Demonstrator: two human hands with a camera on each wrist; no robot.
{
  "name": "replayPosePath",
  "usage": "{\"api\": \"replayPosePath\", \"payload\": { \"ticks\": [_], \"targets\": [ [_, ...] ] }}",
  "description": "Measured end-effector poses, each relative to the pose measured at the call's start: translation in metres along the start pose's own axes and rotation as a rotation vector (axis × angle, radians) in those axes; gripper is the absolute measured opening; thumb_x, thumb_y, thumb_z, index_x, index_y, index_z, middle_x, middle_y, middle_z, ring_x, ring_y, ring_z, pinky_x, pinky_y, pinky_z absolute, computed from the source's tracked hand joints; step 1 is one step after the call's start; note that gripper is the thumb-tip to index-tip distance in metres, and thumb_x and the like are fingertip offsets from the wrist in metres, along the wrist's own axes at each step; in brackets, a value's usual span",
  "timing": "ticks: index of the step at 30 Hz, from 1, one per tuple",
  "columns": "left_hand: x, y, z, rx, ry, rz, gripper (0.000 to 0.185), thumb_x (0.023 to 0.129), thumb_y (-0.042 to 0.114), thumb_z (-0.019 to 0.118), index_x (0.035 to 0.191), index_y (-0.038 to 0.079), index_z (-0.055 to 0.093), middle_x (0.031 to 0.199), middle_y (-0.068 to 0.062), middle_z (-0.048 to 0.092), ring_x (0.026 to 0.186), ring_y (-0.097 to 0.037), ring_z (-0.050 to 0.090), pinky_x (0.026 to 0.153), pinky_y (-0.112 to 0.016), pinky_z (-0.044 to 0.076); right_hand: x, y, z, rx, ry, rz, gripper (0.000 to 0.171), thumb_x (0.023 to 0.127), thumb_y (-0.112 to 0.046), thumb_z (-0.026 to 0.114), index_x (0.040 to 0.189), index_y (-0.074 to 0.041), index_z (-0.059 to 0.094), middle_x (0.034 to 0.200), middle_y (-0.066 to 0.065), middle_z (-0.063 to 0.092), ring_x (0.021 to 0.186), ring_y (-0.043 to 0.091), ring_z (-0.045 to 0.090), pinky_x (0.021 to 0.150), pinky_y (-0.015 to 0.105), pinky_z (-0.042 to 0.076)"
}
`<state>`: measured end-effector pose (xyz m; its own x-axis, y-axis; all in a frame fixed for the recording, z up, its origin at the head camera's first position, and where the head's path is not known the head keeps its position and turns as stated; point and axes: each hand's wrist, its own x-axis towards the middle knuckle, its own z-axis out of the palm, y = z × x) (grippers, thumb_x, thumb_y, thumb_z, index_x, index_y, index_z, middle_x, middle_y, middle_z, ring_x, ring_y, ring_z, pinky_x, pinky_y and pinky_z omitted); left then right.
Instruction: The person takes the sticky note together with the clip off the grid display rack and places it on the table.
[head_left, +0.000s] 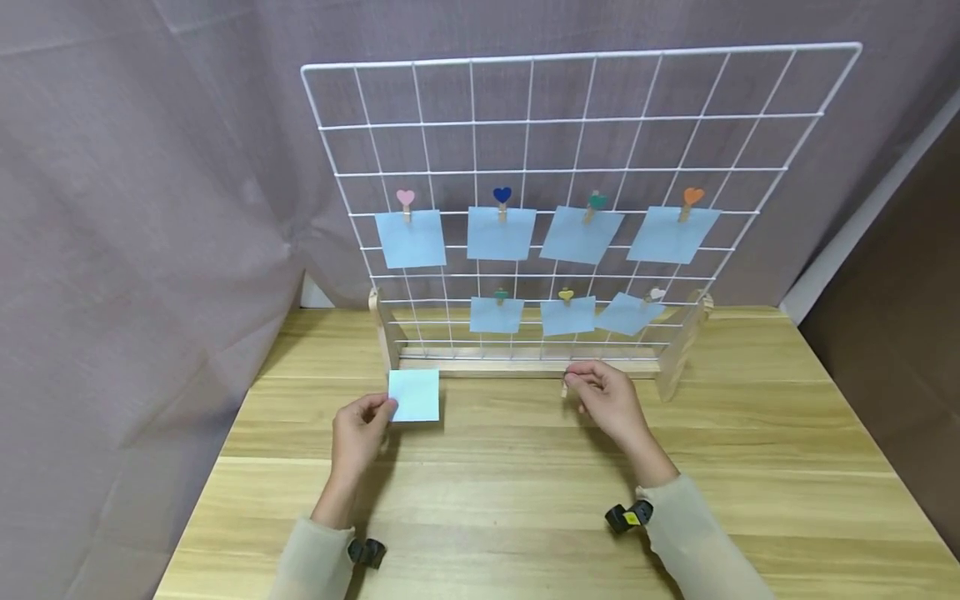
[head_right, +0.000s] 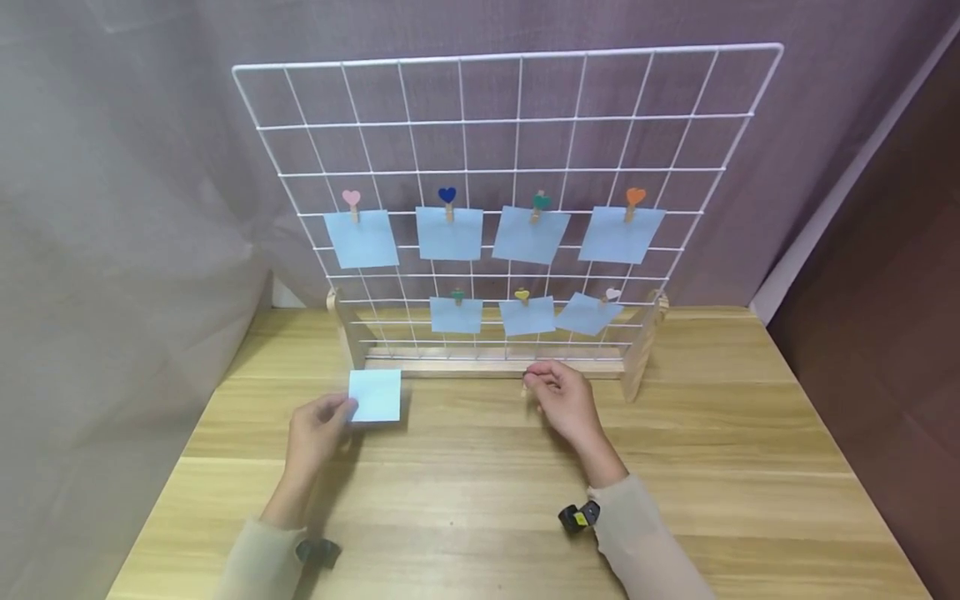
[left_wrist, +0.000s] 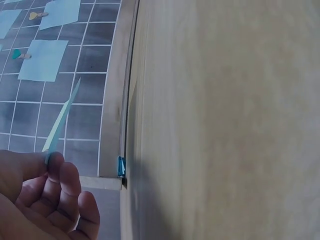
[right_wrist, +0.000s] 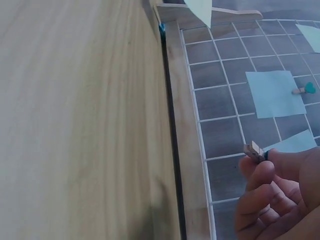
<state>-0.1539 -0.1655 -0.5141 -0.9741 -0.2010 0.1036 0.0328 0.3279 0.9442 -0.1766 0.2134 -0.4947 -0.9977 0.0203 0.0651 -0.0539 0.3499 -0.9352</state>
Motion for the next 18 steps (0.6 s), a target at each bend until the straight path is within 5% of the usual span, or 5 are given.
{"api": "replayPosePath", "payload": {
  "ticks": [9,18],
  "targets": [
    [-0.007,-0.002,-0.004,0.031,-0.043,-0.077,0.014,0.097,0.004,0.073,0.101,-0.008,0.078,0.073,-0.013,0.069,0.053,-0.017,0.057,0.048,-0.02,0.045,-0.006,0.013,-0.007,-0.029,-0.052,0.082,0.023,0.105,-0.015,0.066,0.117,0.005,0.068,0.088,0.017,0.074,0.048,0.02,0.054,0.039,0.024,0.04],
    [-0.011,-0.007,-0.01,0.103,-0.108,-0.122,0.015,0.098,0.005,0.072,0.103,-0.008,0.078,0.078,-0.008,0.072,0.063,-0.02,0.062,0.052,-0.022,0.05,-0.012,0.027,-0.012,-0.06,-0.084,0.106,0.025,0.105,-0.015,0.067,0.118,0.006,0.069,0.084,0.013,0.073,0.049,0.015,0.053,0.039,0.025,0.041]
  ]
}}
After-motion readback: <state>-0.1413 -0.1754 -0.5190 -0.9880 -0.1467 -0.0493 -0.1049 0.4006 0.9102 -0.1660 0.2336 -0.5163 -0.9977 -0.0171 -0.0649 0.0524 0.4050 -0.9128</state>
